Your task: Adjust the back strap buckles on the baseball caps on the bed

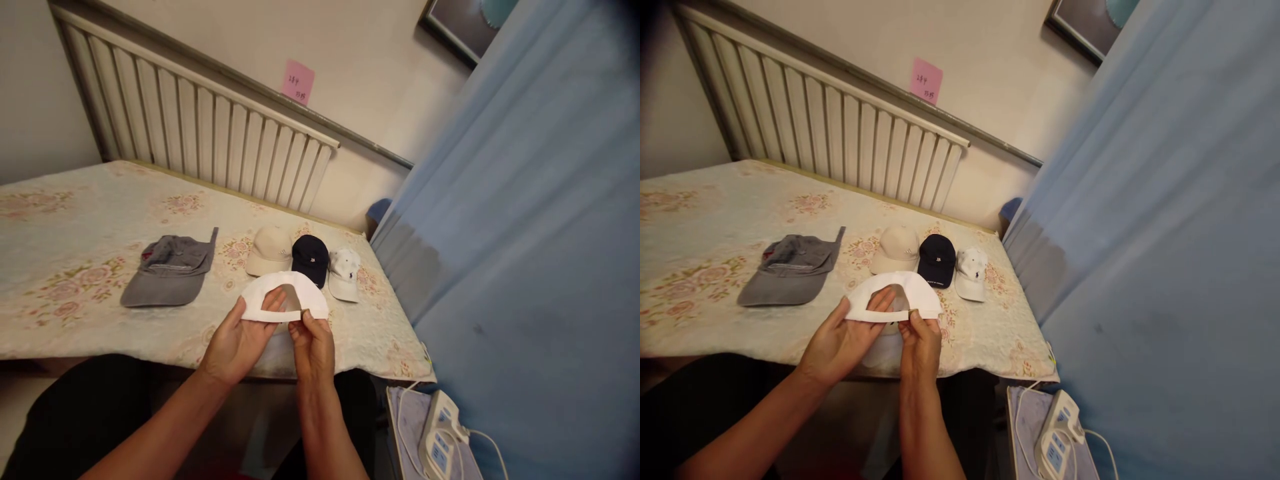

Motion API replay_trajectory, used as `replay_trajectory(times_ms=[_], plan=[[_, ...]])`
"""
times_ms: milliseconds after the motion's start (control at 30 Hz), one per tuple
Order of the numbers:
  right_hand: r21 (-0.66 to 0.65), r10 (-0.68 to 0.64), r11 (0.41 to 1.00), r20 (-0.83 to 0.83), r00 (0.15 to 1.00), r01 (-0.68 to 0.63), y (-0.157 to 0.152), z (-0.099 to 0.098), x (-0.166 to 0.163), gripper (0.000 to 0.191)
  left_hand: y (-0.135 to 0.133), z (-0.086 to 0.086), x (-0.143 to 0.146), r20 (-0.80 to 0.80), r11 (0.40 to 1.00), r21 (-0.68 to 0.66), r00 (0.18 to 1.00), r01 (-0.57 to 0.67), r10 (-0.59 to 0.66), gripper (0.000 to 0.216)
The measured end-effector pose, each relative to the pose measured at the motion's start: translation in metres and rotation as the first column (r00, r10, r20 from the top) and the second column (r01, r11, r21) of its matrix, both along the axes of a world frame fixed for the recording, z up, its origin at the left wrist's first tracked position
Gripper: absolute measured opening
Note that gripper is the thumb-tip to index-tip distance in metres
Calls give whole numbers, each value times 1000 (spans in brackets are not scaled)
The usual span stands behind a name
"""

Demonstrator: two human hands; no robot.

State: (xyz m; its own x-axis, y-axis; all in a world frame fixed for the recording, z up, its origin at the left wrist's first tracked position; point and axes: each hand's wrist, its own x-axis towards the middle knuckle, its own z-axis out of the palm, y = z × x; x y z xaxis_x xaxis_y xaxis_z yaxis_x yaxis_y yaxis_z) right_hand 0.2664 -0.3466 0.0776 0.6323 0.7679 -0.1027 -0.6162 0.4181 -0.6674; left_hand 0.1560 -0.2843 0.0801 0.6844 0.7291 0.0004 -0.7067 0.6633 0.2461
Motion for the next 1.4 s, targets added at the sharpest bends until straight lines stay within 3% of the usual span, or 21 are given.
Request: replay_trajectory(times_ms=[233, 433, 700, 1000, 1200, 1400], plan=[[33, 27, 999, -37, 999, -26, -1, 0, 3, 41, 1, 1, 1, 19, 997, -75, 1000, 12, -11, 58], [72, 67, 996, -159, 985, -56, -2, 4, 1, 22, -2, 7, 2, -7, 997, -75, 1000, -3, 3, 58], [93, 93, 993, -210, 973, -75, -7, 7, 5, 17, -7, 6, 5, -23, 999, -25, 999, 23, -24, 63], [96, 164, 985, -231, 959, -145, -11, 14, 4, 3, -13, 14, 2, -54, 994, -71, 995, 80, -84, 62], [61, 157, 987, -189, 969, -148, -12, 14, 2, 10, -15, 13, 4, 18, 995, -53, 996, 83, -83, 61], [78, 144, 988, -135, 980, -134, -12, 8, 3, 19, -15, 23, 10, 21, 996, -73, 998, 57, -55, 57]])
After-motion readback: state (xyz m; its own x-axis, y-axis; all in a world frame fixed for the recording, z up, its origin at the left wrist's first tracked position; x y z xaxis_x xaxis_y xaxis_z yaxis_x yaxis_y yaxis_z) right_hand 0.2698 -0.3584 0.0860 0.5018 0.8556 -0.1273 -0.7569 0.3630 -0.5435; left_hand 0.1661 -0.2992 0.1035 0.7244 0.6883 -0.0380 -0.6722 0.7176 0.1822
